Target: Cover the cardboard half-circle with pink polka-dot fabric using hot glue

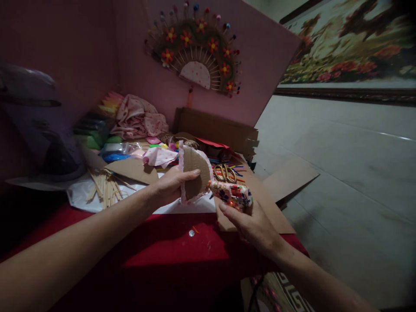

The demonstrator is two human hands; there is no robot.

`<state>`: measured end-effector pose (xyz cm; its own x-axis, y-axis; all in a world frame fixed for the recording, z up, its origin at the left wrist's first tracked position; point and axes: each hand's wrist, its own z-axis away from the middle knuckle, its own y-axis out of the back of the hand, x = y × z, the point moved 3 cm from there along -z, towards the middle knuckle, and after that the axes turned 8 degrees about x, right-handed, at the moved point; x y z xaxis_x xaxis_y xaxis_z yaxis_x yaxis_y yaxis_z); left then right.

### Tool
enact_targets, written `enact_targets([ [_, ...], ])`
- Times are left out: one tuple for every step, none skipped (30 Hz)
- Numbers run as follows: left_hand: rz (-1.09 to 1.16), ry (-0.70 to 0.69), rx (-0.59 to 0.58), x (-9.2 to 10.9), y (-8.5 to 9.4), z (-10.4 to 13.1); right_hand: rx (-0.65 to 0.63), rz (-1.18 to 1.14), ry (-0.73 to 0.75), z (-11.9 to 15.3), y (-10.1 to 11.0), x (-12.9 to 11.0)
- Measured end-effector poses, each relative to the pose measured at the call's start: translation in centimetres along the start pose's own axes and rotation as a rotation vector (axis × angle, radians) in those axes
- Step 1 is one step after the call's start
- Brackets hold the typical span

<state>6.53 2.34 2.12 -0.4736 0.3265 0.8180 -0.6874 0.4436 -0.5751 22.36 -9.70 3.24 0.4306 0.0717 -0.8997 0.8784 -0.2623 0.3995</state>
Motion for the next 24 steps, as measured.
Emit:
enact_targets([
  [0.007,0.0,-0.008,-0.04,0.0,-0.02,0.005,-0.004,0.002,-0.04,0.0,-0.12],
  [0.011,0.0,-0.013,-0.07,-0.01,-0.02,0.012,-0.01,0.004,-0.08,-0.01,-0.24],
  [0.012,-0.001,-0.015,-0.07,-0.04,-0.01,0.022,-0.016,0.006,-0.11,-0.01,-0.34],
  [0.011,-0.002,-0.016,-0.06,-0.08,0.02,0.034,-0.022,0.01,-0.15,-0.01,-0.41],
  [0.008,-0.003,-0.017,-0.04,-0.14,0.06,0.045,-0.026,0.013,-0.18,0.0,-0.45],
  [0.006,-0.004,-0.016,-0.01,-0.21,0.11,0.05,-0.028,0.016,-0.21,0.01,-0.45],
  [0.006,-0.002,-0.013,0.02,-0.26,0.15,0.053,-0.029,0.018,-0.23,0.03,-0.41],
  [0.005,0.003,-0.01,0.02,-0.3,0.19,0.051,-0.029,0.018,-0.24,0.05,-0.36],
  [0.005,0.008,-0.01,0.02,-0.33,0.22,0.048,-0.029,0.017,-0.25,0.07,-0.31],
  [0.004,0.013,-0.012,0.0,-0.34,0.23,0.043,-0.031,0.016,-0.25,0.1,-0.28],
  [0.004,0.016,-0.017,-0.03,-0.34,0.23,0.038,-0.033,0.015,-0.25,0.12,-0.28],
  [0.004,0.018,-0.023,-0.06,-0.33,0.22,0.036,-0.035,0.014,-0.24,0.15,-0.31],
  [0.005,0.019,-0.028,-0.1,-0.31,0.2,0.036,-0.04,0.015,-0.23,0.18,-0.38],
  [0.005,0.021,-0.032,-0.13,-0.28,0.18,0.035,-0.048,0.021,-0.23,0.2,-0.47],
  [0.004,0.023,-0.036,-0.16,-0.28,0.17,0.037,-0.056,0.027,-0.23,0.22,-0.57],
  [0.002,0.026,-0.044,-0.17,-0.29,0.18,0.04,-0.062,0.032,-0.24,0.24,-0.65],
  [-0.001,0.028,-0.054,-0.17,-0.34,0.19,0.043,-0.065,0.033,-0.25,0.26,-0.69],
  [-0.004,0.029,-0.064,-0.16,-0.39,0.22,0.046,-0.064,0.032,-0.27,0.27,-0.7],
  [-0.006,0.028,-0.07,-0.12,-0.45,0.25,0.048,-0.058,0.028,-0.28,0.28,-0.65],
  [-0.008,0.029,-0.068,-0.09,-0.48,0.29,0.051,-0.051,0.023,-0.27,0.29,-0.57],
  [-0.011,0.03,-0.059,-0.05,-0.49,0.31,0.051,-0.046,0.019,-0.25,0.28,-0.47],
  [-0.015,0.032,-0.046,-0.03,-0.47,0.33,0.051,-0.047,0.018,-0.21,0.27,-0.37],
  [-0.023,0.034,-0.034,-0.01,-0.42,0.33,0.049,-0.049,0.018,-0.14,0.25,-0.26],
  [-0.031,0.033,-0.024,-0.01,-0.37,0.32,0.045,-0.052,0.016,-0.05,0.22,-0.15],
])
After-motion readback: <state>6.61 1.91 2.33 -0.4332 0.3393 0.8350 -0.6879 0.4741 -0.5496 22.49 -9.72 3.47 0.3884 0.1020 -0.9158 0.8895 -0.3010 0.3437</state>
